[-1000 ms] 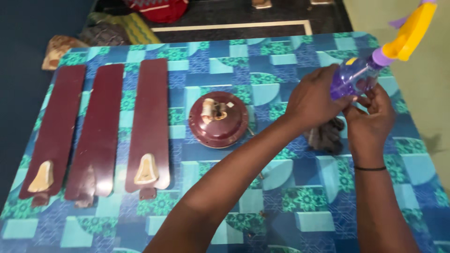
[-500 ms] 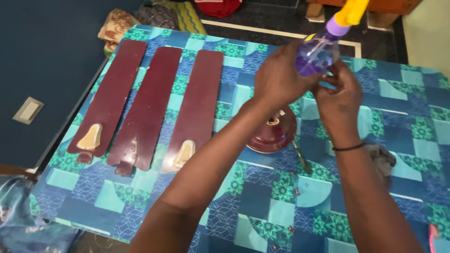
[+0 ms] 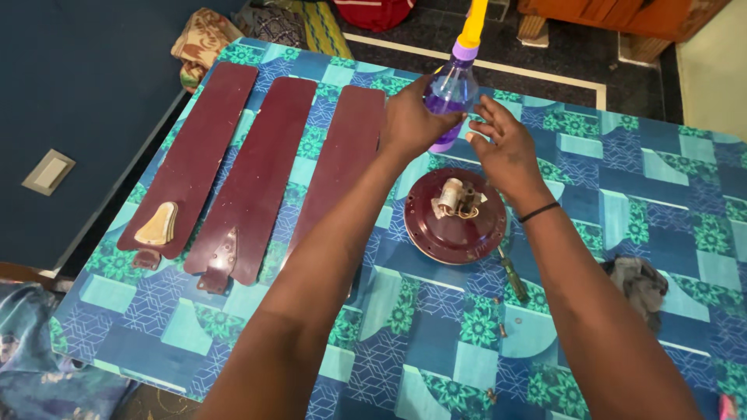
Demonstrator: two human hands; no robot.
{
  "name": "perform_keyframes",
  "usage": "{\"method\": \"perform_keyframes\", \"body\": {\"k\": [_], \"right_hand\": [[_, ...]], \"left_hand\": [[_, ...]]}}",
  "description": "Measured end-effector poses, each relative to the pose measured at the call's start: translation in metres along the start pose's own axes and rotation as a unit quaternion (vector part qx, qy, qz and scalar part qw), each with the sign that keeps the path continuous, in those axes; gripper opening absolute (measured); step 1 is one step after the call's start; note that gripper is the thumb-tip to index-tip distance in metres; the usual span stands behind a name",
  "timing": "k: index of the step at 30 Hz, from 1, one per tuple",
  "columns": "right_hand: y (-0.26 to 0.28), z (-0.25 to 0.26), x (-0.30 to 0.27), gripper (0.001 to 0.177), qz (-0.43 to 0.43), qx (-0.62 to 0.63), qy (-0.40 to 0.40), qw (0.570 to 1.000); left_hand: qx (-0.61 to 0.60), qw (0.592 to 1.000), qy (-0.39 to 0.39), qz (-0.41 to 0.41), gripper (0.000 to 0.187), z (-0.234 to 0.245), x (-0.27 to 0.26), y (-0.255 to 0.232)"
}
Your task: The person attaches maroon ceiling fan blades to a central motor housing on a table. They align each blade, insert screws, and tighten them with a screwdriver. A spray bottle and rag are present but not used during the assembly.
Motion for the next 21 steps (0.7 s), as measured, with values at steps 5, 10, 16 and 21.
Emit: {"method": "perform_keyframes", "body": {"k": [5, 10, 16, 21], "right_hand": [[-0.017, -0.001, 0.006, 0.055, -0.014, 0.021, -0.004, 1.000], [-0.027, 0.002, 0.000, 0.049, -0.053, 0.013, -0.008, 0.998], [-0.038, 0.009, -0.013, 0.046, -0.059, 0.000, -0.019, 0.998], [-0.053, 0.014, -0.017, 0.046, -0.077, -0.002, -0.031, 0.997]], "left_hand": [[0.019, 0.999, 0.003, 0.049, 0.084, -0.011, 0.011, 0.033], [0.037, 0.994, 0.006, 0.104, 0.079, -0.011, 0.020, 0.056], [0.031, 0.994, -0.024, 0.103, 0.071, -0.014, 0.037, 0.072], [0.042, 0.992, -0.015, 0.121, 0.067, -0.018, 0.041, 0.085]]}}
Point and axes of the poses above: each hand's wrist, its own x-axis towards the middle knuckle, its own z-axis out of the back of the hand, y = z × x, the point moved 6 cm from there along x, towards the middle knuckle, and after that the axes turned 6 degrees about x, right-handed, at the moved point
